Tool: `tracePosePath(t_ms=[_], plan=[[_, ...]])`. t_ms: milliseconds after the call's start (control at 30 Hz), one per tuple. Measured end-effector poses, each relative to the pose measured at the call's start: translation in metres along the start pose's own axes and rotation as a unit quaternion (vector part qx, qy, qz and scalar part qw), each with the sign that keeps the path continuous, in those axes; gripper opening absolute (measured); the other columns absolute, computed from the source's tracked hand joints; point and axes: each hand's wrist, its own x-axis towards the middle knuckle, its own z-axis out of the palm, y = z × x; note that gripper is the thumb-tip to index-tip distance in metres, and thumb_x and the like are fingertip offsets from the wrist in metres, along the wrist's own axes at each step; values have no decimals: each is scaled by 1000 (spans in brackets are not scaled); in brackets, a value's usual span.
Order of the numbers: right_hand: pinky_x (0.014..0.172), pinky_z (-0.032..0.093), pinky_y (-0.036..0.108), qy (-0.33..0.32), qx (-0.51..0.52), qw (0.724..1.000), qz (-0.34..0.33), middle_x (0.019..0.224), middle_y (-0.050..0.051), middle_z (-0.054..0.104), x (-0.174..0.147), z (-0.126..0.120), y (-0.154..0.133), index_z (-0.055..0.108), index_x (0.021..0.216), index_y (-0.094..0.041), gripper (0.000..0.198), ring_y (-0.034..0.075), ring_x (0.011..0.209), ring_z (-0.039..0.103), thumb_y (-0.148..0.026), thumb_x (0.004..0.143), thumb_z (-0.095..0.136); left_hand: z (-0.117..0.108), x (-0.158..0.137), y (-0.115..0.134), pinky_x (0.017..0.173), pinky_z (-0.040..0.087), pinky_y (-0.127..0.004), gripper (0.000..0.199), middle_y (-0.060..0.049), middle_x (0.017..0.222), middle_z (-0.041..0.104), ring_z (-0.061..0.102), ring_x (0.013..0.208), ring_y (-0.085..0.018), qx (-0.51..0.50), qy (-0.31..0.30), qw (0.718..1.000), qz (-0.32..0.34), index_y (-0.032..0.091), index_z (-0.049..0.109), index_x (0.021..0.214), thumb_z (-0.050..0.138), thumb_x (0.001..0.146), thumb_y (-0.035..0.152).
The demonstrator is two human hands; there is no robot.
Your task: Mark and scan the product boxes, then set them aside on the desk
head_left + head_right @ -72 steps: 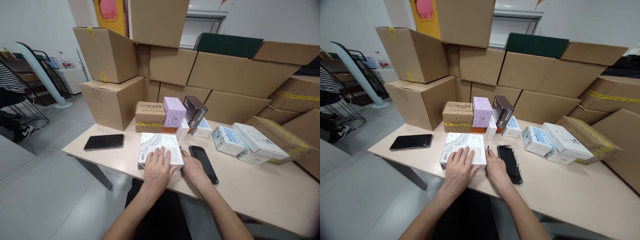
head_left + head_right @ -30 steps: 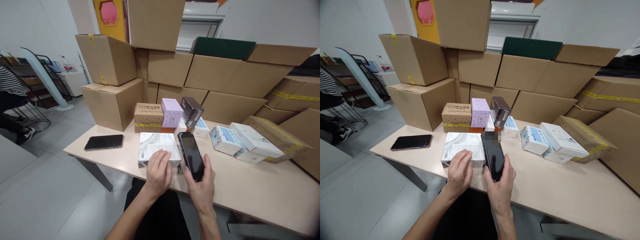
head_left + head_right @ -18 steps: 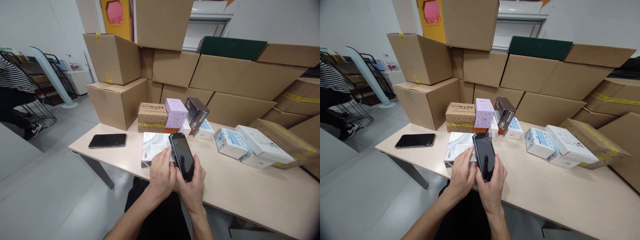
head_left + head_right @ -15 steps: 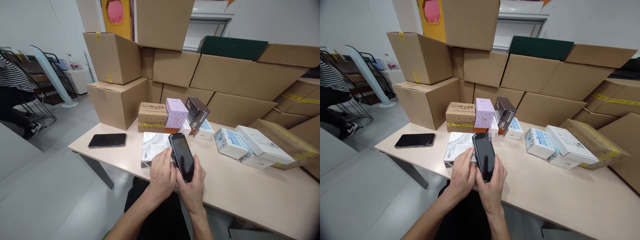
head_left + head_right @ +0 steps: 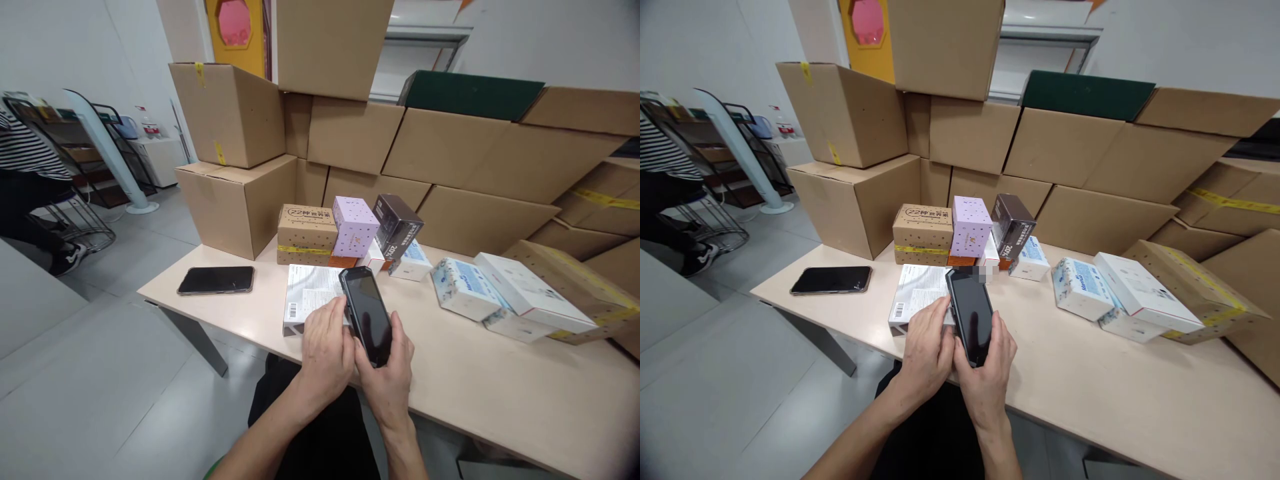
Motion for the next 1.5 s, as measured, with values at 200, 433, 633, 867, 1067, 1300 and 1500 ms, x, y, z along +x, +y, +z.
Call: tracePosePath(t_ms=[200, 433, 633, 867, 1067, 1300, 1500], plan=[[96, 49, 51, 3, -5, 1000, -15, 136, 18, 53, 1, 0, -1, 31, 153, -22, 80, 32, 124, 52, -42, 85, 67, 0, 0, 0, 102, 49, -44, 51, -17, 132, 62, 59, 122, -25, 2, -6, 1000, -4, 10, 41, 141, 42, 90, 9], [96, 50, 51, -3, -9, 1000, -23, 135, 18, 54, 2, -2, 1, 30, 153, -22, 79, 32, 123, 52, -42, 86, 67, -1, 1, 0, 101, 49, -45, 51, -17, 131, 62, 60, 121, -26, -2, -16, 1000, -8, 11, 41, 141, 43, 90, 10], [95, 50, 51, 0, -8, 1000, -12, 135, 17, 54, 2, -1, -1, 27, 155, -23, 81, 31, 123, 52, -43, 86, 66, 0, 1, 0, 102, 48, -45, 50, -17, 132, 62, 59, 123, -26, 3, -8, 1000, -7, 10, 41, 140, 42, 90, 9], [95, 50, 53, 12, -6, 1000, -9, 136, 18, 54, 3, -1, -2, 30, 153, -21, 82, 33, 123, 52, -44, 84, 68, 1, 1, 0, 101, 50, -43, 49, -18, 132, 62, 60, 123, -26, 19, 11, 1000, 5, 10, 41, 141, 43, 91, 11], [96, 49, 52, 14, -6, 1000, -7, 137, 19, 53, 3, -3, -1, 31, 153, -19, 82, 33, 124, 51, -44, 84, 69, 1, 1, 2, 101, 50, -43, 50, -18, 132, 62, 60, 124, -26, 25, 13, 1000, 7, 10, 41, 141, 46, 91, 12], [98, 46, 50, 4, -9, 1000, -5, 138, 18, 53, 6, -4, 0, 30, 153, -20, 83, 32, 125, 49, -44, 84, 68, 1, 0, 0, 102, 50, -44, 50, -19, 133, 61, 59, 124, -26, 30, 3, 1000, 11, 9, 40, 142, 47, 92, 13], [98, 45, 51, 4, -18, 1000, -5, 139, 18, 52, 7, -5, 2, 29, 154, -21, 83, 33, 126, 49, -44, 84, 68, 2, -2, -1, 102, 49, -44, 52, -19, 133, 61, 58, 124, -27, 34, 0, 999, 15, 9, 38, 143, 48, 92, 14]])
